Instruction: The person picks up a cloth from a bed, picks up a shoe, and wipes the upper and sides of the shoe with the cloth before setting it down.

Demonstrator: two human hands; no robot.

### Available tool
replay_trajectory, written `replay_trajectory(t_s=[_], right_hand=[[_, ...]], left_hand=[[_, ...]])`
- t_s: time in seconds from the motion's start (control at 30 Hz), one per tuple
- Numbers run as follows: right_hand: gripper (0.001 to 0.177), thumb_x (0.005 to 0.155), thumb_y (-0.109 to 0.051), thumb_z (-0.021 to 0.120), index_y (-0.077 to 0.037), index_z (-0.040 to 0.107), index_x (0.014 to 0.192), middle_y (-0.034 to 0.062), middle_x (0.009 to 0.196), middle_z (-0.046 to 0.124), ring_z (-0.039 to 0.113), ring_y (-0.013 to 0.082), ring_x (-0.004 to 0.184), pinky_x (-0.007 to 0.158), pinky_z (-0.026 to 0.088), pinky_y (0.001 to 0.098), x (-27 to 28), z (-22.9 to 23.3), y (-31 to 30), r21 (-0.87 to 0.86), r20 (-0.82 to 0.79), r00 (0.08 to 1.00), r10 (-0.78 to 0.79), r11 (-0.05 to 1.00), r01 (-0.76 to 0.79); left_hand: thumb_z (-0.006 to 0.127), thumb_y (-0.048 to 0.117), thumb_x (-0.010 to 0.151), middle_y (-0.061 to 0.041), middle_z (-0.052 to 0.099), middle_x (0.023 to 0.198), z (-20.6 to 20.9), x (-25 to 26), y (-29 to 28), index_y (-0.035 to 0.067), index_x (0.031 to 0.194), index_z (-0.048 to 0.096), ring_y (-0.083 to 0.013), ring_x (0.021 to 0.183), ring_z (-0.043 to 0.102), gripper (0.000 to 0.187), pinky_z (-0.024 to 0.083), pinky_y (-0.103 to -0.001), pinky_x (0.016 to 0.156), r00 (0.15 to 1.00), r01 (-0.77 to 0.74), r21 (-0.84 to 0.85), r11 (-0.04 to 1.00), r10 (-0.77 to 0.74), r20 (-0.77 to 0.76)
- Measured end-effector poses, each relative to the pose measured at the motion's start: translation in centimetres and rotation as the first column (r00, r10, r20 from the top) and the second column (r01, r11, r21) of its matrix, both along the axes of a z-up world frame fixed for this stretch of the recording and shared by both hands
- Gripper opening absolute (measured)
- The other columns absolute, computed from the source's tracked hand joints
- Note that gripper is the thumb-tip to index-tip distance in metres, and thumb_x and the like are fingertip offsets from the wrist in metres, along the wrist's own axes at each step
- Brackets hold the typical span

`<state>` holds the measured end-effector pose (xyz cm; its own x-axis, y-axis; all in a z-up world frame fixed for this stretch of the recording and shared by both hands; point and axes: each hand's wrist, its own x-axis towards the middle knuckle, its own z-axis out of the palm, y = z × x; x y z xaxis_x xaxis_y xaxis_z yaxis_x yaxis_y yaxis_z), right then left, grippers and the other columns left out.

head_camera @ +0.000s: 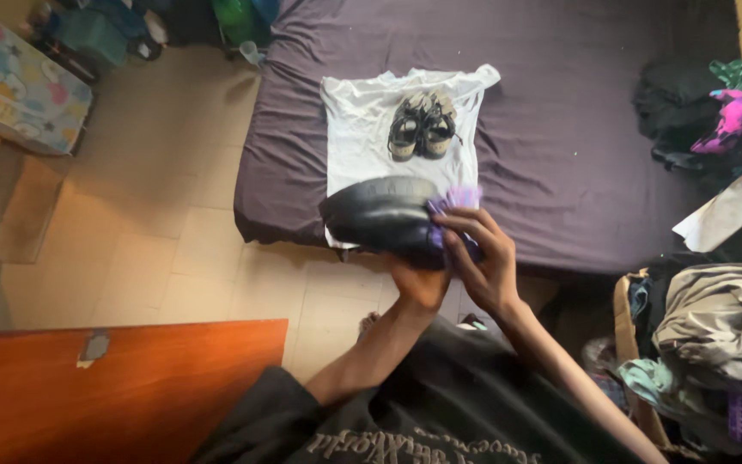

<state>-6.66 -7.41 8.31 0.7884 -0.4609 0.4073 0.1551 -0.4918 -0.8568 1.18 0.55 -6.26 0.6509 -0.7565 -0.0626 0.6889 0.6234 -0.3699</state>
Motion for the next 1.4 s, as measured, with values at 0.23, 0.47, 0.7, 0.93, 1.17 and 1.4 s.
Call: replay_trajectory(t_s=[0.23,0.47,0.7,0.93,1.17,1.4], right_hand=[[0.026,0.098,-0.009,0.065,-0.003,0.072,0.123,0.0161,0.133,0.067,0.062,0.0301,0.128,0.107,0.051,0.0399,2.3,1.4,0.6,-0.255,0.121,0.990,0.071,0.966,-0.038],[0.048,0.110,-0.035,0.043,0.000,0.057,0.140,0.0164,0.145,0.060,0.054,0.0260,0.138,0.119,0.040,0.0383,0.4,-1.5,-1.4,0.421,0.071,0.985,0.156,0.891,-0.171],[0.049,0.114,-0.034,0.045,0.005,0.057,0.142,0.0184,0.144,0.057,0.053,0.0253,0.139,0.119,0.039,0.0349,3.9,-0.3,-2.7,0.113,0.141,0.990,0.003,0.993,-0.019],[0.038,0.108,-0.023,0.052,-0.001,0.059,0.138,0.0084,0.133,0.063,0.057,0.0157,0.123,0.109,0.043,0.0305,3.9,-4.2,-4.7,0.721,0.165,0.986,-0.002,0.683,-0.119],[0.031,0.108,-0.011,0.052,0.002,0.062,0.134,0.0075,0.126,0.063,0.059,0.0131,0.114,0.102,0.046,0.0272,5.3,-5.2,-6.5,0.613,0.176,0.974,-0.146,0.790,0.008],[0.028,0.105,-0.004,0.053,0.003,0.062,0.131,0.0073,0.121,0.067,0.064,0.0110,0.110,0.098,0.051,0.0241,4.6,-5.0,-7.9,0.428,0.176,0.957,-0.231,0.893,0.137]], left_hand=[[0.060,0.040,0.100,-0.013,0.065,0.125,3.3,0.3,-0.2,0.004,0.132,0.061,-0.0277,0.119,0.064,0.048,0.054,-0.036,0.104,0.979,0.113,-0.290,0.950,-0.156,-0.132],[0.048,0.052,0.104,-0.012,0.069,0.123,7.6,0.3,0.4,0.006,0.131,0.062,-0.0274,0.114,0.067,0.055,0.053,-0.044,0.102,0.991,-0.082,0.240,0.967,0.053,0.123],[0.042,0.048,0.112,-0.009,0.067,0.132,9.4,2.6,-0.5,0.007,0.143,0.057,-0.0228,0.119,0.065,0.053,0.051,-0.040,0.106,0.950,-0.157,0.246,0.957,0.077,0.303],[0.059,0.027,0.105,-0.009,0.065,0.142,1.6,3.9,-1.0,-0.002,0.145,0.055,-0.0181,0.129,0.062,0.050,0.046,-0.034,0.114,0.875,-0.141,0.600,0.788,-0.184,0.448],[0.047,0.024,0.109,-0.011,0.066,0.141,-2.3,3.9,-0.8,0.002,0.139,0.067,-0.0131,0.131,0.063,0.042,0.049,-0.027,0.112,0.121,-0.891,0.350,0.290,-0.590,0.798],[0.063,0.034,0.101,-0.013,0.071,0.131,3.9,3.8,-0.9,-0.003,0.128,0.070,-0.0158,0.125,0.062,0.046,0.045,-0.028,0.108,0.476,-0.468,0.836,0.286,-0.716,0.511]])
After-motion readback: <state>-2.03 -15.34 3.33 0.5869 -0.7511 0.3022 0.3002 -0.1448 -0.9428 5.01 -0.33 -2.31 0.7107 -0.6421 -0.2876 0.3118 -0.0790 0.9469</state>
